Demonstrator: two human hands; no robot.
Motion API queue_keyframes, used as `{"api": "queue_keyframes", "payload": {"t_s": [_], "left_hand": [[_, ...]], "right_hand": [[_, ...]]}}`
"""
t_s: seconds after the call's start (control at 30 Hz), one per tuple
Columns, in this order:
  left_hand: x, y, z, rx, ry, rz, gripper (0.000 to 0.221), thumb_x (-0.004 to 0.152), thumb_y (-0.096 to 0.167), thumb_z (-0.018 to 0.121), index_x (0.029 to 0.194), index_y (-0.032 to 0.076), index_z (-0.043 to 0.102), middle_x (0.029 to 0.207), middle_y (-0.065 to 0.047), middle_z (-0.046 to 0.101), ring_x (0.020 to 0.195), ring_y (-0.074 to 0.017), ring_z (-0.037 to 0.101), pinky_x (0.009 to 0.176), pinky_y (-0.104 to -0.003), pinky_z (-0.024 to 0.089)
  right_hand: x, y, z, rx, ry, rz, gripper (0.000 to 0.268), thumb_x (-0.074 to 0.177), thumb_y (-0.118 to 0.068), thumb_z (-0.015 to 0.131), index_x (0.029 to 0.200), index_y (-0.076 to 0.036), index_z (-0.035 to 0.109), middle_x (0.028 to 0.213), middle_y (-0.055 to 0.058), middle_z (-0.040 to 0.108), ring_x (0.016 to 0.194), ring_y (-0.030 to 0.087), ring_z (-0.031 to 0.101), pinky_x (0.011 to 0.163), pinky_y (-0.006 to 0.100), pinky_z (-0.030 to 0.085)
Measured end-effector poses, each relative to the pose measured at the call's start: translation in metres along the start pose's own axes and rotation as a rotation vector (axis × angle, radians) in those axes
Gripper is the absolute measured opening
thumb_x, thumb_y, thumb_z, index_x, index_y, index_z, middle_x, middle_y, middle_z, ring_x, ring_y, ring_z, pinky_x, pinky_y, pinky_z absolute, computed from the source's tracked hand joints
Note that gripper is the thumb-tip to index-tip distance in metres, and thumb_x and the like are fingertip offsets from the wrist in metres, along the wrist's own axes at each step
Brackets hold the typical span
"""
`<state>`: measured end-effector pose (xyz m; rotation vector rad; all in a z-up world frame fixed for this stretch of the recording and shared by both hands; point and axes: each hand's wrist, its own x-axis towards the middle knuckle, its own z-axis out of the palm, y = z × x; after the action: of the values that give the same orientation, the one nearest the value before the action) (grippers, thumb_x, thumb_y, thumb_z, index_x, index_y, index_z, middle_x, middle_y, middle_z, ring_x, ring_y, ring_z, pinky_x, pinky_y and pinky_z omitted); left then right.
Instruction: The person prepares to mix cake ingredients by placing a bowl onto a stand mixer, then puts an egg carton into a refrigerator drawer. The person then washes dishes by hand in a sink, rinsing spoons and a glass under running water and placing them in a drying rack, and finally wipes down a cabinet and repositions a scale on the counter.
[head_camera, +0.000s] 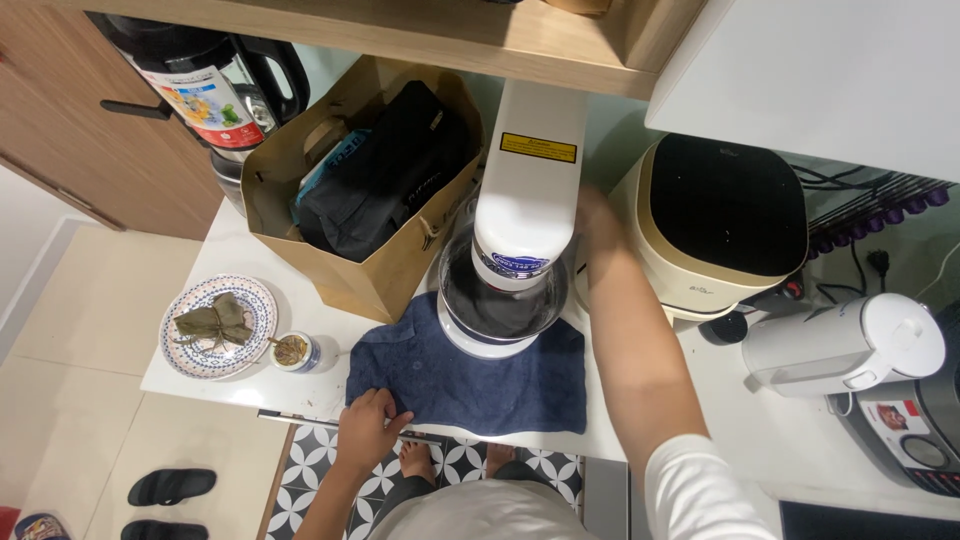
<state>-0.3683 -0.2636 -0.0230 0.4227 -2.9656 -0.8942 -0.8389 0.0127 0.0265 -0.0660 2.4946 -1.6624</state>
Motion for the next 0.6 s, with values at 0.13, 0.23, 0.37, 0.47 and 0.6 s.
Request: {"api": "queue_keyframes", "payload": {"t_s": [0.13,0.23,0.37,0.47,0.6], "left_hand": [[0.000,0.000,-0.001,-0.026,0.013,0.021,0.037,0.072,0.031,0.086,0.069,0.007,0.058,0.071,-0.008,0.062,0.071,-0.0299,0.064,0.061,-0.044,0.050],[0.000,0.001,-0.001,-0.016,0.012,0.029,0.036,0.073,0.031,0.086,0.069,0.007,0.058,0.071,-0.009,0.062,0.071,-0.0304,0.064,0.061,-0.044,0.050],[0.001,0.000,-0.001,-0.017,0.000,0.032,0.035,0.073,0.031,0.085,0.070,0.008,0.059,0.071,-0.009,0.062,0.072,-0.0309,0.064,0.061,-0.044,0.050],[-0.001,0.000,0.001,-0.005,0.020,0.039,0.034,0.073,0.031,0.085,0.070,0.008,0.060,0.072,-0.008,0.063,0.072,-0.0309,0.064,0.062,-0.044,0.049],[0.001,-0.002,0.000,-0.005,0.019,0.037,0.034,0.072,0.031,0.085,0.070,0.008,0.061,0.072,-0.008,0.063,0.072,-0.0303,0.064,0.062,-0.044,0.049]], "right_hand": [[-0.010,-0.025,-0.025,-0.056,0.021,0.012,0.024,0.097,-0.024,0.066,0.101,-0.001,0.073,0.084,0.011,0.071,0.074,0.022,0.064,0.064,0.038,0.048],[-0.140,-0.143,-0.061,-0.192,0.398,-0.614,0.022,0.106,-0.016,0.054,0.111,-0.004,0.071,0.096,0.012,0.073,0.085,0.023,0.070,0.077,0.037,0.054],[-0.242,-0.258,-0.039,-0.317,0.318,-0.842,0.029,0.103,-0.030,0.065,0.117,-0.005,0.068,0.109,0.014,0.067,0.100,0.031,0.065,0.092,0.043,0.051],[-0.246,-0.265,-0.019,-0.612,-0.040,-1.113,0.061,0.092,-0.047,0.074,0.130,-0.001,0.067,0.133,0.024,0.057,0.130,0.044,0.048,0.113,0.055,0.031],[-0.223,-0.247,-0.008,-0.804,-0.241,-1.091,0.049,0.089,-0.049,0.073,0.121,-0.011,0.073,0.147,0.015,0.055,0.150,0.044,0.029,0.120,0.067,0.007]]}}
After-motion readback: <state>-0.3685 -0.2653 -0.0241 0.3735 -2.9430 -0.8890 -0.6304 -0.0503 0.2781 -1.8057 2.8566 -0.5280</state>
